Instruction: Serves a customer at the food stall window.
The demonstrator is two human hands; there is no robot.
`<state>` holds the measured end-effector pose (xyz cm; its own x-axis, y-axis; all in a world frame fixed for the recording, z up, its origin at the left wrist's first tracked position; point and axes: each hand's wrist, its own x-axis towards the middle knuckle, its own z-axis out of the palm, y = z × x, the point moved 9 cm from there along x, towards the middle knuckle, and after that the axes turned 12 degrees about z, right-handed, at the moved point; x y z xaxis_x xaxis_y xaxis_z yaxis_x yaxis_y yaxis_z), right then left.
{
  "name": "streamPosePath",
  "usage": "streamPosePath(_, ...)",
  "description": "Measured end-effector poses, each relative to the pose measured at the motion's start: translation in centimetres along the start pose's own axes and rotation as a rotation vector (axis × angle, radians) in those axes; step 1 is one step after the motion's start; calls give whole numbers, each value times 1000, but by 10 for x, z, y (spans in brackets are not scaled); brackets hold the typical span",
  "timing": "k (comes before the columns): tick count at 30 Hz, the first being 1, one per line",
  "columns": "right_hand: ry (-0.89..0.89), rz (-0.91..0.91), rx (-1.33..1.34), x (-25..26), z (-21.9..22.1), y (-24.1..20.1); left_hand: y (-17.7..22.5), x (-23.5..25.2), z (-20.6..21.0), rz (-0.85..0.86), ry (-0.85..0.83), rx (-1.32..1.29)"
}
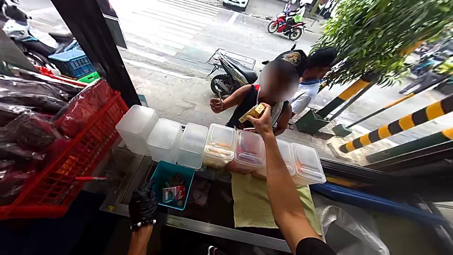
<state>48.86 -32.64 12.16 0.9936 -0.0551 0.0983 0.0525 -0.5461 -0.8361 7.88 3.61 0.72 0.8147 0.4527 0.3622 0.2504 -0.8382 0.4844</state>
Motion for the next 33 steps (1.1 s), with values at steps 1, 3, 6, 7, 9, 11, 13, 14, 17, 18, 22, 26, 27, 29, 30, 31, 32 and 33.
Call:
streamPosePath(1, -14, -33, 10, -20, -4, -13, -8, 1, -7, -6, 16, 1)
streamPosePath(3, -100, -124, 66, -71, -3, -49, -29, 9, -19, -24, 20, -9)
streamPosePath(6, -331, -248, 172, -156, 46, -102, -60, 19, -26, -31, -9, -51)
streamPosePath(7, -409, -255, 218, -186, 76, -113, -68, 20, -26, -19, 5, -78)
streamPosePath(9, -541, -231, 281, -240, 149, -126, -80, 26, -27, 10, 88, -137)
streamPosePath(11, -590, -159, 196, -282, 223, -125, -83, 27, -34, 64, 203, -158)
streamPosePath(13, -578, -66, 5, -305, 276, -118, -73, 24, -52, 105, 226, -199)
streamPosePath(14, -557, -47, -80, -310, 294, -116, -70, 19, -62, 123, 226, -237)
streamPosePath(17, -449, -127, -226, -340, 319, -120, -87, -14, -79, 112, 238, -391)
streamPosePath(18, -381, -208, -223, -356, 311, -129, -100, -28, -80, 47, 189, -446)
streamPosePath(22, -451, -618, 249, -466, 260, -147, -153, -95, -91, -97, 37, -474)
streamPosePath(26, -1173, -206, 34, -540, 346, 22, -172, -101, -66, 29, -280, -339)
streamPosePath(27, -1194, -37, -91, -544, 363, 69, -185, -112, -58, -21, -401, -338)
streamPosePath(29, -1207, 180, -258, -550, 387, 119, -196, -120, -48, -50, -511, -247)
streamPosePath(30, -1196, 228, -312, -538, 400, 121, -200, -111, -35, -24, -532, -178)
streamPosePath(31, -1164, 232, -348, -528, 410, 112, -203, -105, -28, -1, -572, -120)
streamPosePath(32, -1108, 193, -354, -525, 415, 100, -205, -107, -27, 0, -598, -104)
streamPosePath(33, -1033, 123, -342, -519, 418, 88, -208, -109, -26, -20, -592, -124)
